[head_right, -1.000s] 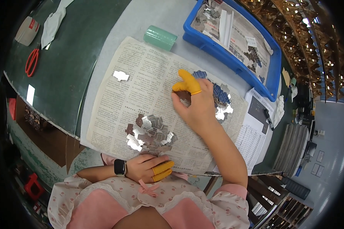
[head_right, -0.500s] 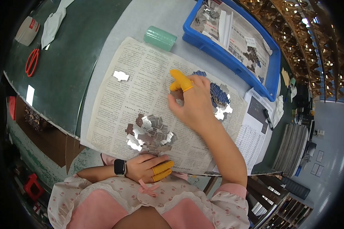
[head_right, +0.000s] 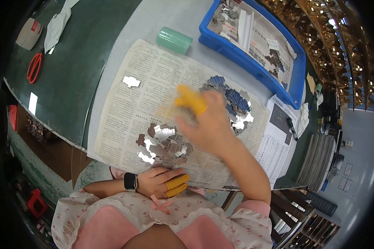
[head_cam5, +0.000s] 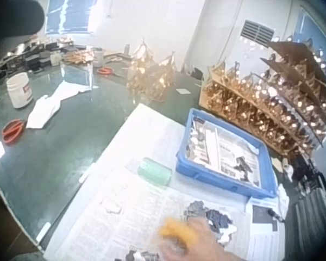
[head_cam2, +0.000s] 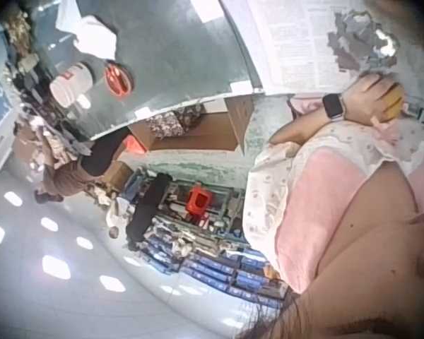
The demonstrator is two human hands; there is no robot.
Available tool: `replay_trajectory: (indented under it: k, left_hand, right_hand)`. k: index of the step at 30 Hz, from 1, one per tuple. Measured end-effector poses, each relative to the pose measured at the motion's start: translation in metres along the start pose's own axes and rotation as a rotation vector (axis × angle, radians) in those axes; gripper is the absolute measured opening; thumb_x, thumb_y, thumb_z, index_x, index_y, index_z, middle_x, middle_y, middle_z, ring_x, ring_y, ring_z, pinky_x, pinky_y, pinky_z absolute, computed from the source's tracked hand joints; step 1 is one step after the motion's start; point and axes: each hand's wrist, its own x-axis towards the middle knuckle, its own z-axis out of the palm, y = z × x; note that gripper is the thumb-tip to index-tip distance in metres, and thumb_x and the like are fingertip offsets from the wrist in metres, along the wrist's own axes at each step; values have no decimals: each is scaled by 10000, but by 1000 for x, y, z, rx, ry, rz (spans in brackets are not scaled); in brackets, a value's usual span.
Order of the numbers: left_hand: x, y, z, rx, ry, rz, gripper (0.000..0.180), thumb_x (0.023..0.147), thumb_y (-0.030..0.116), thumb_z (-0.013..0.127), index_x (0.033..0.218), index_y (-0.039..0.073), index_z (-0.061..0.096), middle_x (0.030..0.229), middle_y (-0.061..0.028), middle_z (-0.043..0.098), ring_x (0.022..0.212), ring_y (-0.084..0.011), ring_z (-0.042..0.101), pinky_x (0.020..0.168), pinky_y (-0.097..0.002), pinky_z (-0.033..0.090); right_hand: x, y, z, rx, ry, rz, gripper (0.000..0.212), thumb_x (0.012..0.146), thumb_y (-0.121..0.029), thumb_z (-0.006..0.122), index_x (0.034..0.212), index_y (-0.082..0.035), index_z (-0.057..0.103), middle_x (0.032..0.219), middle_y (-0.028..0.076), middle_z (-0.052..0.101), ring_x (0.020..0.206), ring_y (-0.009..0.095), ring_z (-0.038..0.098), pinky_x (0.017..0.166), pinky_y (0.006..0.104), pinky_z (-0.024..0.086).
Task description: The person inspects small metal components by hand, then stacks them on a workbench.
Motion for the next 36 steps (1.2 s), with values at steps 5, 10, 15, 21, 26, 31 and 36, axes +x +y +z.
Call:
replay_trajectory:
  k: [5,10,15,21,26,31,36]
  left_hand:
    - [0,-1,0,27,-10,13,450,1014,370,568,1324,70,694,1437,-162,651,1332,-322,604,944,-355,512]
    - [1,0,-2,22,-10,2,442,1007,349,578,1327,67,693,1442,-160,649,1338,-321,601,946,-353,512]
    - [1,0,-1,25,-13,4,428,991,319,598,1320,65,698,1439,-158,652,1333,-316,606,946,-349,513]
    - [4,-1,-1,19,15,-3,392,964,285,627,1283,77,719,1408,-151,675,1303,-310,631,940,-346,520]
    - [2,0,0,31,4,-7,384,963,290,630,1273,83,722,1401,-147,679,1291,-312,638,927,-345,526]
    - [3,0,-2,18,3,-5,405,961,301,624,1288,81,715,1409,-149,673,1308,-314,629,929,-343,526]
    - [1,-1,0,-10,10,3,419,946,272,618,1302,73,713,1416,-147,668,1319,-317,625,930,-346,529]
  right_hand:
    - [9,24,0,-129,45,1,575,821,-165,849,1359,-80,664,1119,102,705,1126,363,589,1016,472,474]
    - [9,30,5,-140,84,-70,514,816,-136,848,1304,-79,696,1123,113,698,1114,388,587,1017,474,477]
    - [11,23,1,21,38,75,576,817,-103,854,1361,-94,665,1077,66,737,1033,284,641,924,396,530]
    - [3,6,-1,165,89,21,681,819,-85,870,1445,-90,600,1099,41,786,961,207,725,890,324,564]
    - [0,-10,-4,214,44,-20,690,814,-84,880,1444,-82,598,1134,47,788,996,241,727,937,349,557]
    - [-10,-2,-13,77,-60,-8,705,801,-132,891,1445,-74,609,1131,71,760,1154,318,634,1029,419,486]
    - [-17,36,-19,-138,133,174,621,820,-205,871,1384,-58,656,1174,123,705,1137,345,609,1058,459,452]
